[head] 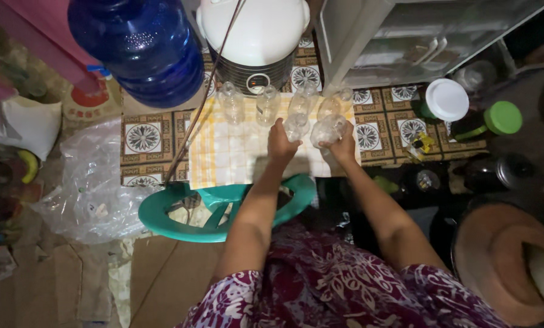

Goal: The person washes several clear plastic bottles in a kitchen sink using a green sponge and running water. They scrub the bottles, rinse them, and place them into a pink colander. The person then moves the colander to a nearby table and sets the bottles down on a cloth. Finally, they rinse a wooden chopstick under the tap.

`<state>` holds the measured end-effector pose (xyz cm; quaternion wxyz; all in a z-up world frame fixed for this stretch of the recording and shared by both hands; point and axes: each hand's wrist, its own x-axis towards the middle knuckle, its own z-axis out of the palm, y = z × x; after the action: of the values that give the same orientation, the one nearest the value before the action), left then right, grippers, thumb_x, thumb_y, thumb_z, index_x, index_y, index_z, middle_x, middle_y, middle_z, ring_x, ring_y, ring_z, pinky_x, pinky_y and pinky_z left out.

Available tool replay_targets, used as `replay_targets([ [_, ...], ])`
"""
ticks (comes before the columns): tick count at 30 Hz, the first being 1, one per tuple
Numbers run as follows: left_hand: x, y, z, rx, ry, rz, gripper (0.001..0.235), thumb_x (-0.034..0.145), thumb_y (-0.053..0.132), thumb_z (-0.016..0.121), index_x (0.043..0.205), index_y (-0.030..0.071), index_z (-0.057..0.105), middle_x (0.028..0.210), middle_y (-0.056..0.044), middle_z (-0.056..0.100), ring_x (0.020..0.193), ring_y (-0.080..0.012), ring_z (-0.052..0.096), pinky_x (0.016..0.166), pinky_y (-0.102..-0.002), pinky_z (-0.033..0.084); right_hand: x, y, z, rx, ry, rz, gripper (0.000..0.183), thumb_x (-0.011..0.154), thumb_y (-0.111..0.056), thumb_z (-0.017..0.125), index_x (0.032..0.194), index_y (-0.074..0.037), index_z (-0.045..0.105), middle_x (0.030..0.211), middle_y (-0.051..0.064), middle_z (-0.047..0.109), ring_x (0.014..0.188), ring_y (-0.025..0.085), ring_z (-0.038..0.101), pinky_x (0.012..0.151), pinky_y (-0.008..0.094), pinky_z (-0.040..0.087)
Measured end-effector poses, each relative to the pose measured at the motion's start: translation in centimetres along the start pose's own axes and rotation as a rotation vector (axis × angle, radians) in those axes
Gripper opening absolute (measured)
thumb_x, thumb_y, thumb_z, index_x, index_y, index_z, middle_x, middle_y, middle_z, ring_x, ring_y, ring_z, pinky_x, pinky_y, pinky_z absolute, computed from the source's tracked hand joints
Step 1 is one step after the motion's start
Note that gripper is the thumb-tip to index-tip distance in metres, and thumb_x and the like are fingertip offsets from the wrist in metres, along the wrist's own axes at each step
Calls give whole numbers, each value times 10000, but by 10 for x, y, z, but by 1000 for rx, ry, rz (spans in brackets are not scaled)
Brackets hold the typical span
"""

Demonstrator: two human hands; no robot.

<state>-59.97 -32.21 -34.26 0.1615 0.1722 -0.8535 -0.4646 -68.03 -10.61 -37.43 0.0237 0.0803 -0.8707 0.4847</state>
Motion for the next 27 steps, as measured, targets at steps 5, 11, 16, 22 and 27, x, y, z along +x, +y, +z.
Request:
replay_targets([
  [5,0,7,-6,18,-35,-34,987,626,192,935,1428,22,386,1315,-285,547,1220,-463,523,1014,-504,453,0,0,-1,79,0,-34,1134,585,-119,999,1475,-15,304,1420,212,556,1323,314,574,1123,387,478],
  [11,-4,9,-11,-10,-34,-39,992,624,154,944,1435,10,392,1316,-275,550,1244,-451,524,1049,-485,446,1,2,-6,81,20,-75,1181,560,-108,1020,1484,6,293,1458,245,511,1373,336,521,1148,408,452],
  [16,-6,12,-24,-35,7,60,1000,631,141,952,1443,-24,390,1346,-280,530,1274,-446,507,1073,-471,431,3,-2,-11,96,32,-46,1174,565,-110,1027,1485,-7,304,1489,254,479,1399,345,483,1143,425,440],
  [22,-15,29,-63,-24,-7,175,1032,651,221,944,1461,-52,366,1430,-299,480,1340,-455,450,1122,-476,381,-22,-36,-34,-20,109,-55,1067,617,-222,1020,1456,-19,391,1381,208,562,1231,302,575,1044,398,490],
  [27,-31,59,-112,21,27,380,708,912,263,775,1439,-80,450,1441,-307,501,1361,-484,432,1168,-518,349,-65,-96,-69,15,338,-250,582,851,-237,892,1316,-16,620,1095,123,691,960,192,655,898,339,552],
])
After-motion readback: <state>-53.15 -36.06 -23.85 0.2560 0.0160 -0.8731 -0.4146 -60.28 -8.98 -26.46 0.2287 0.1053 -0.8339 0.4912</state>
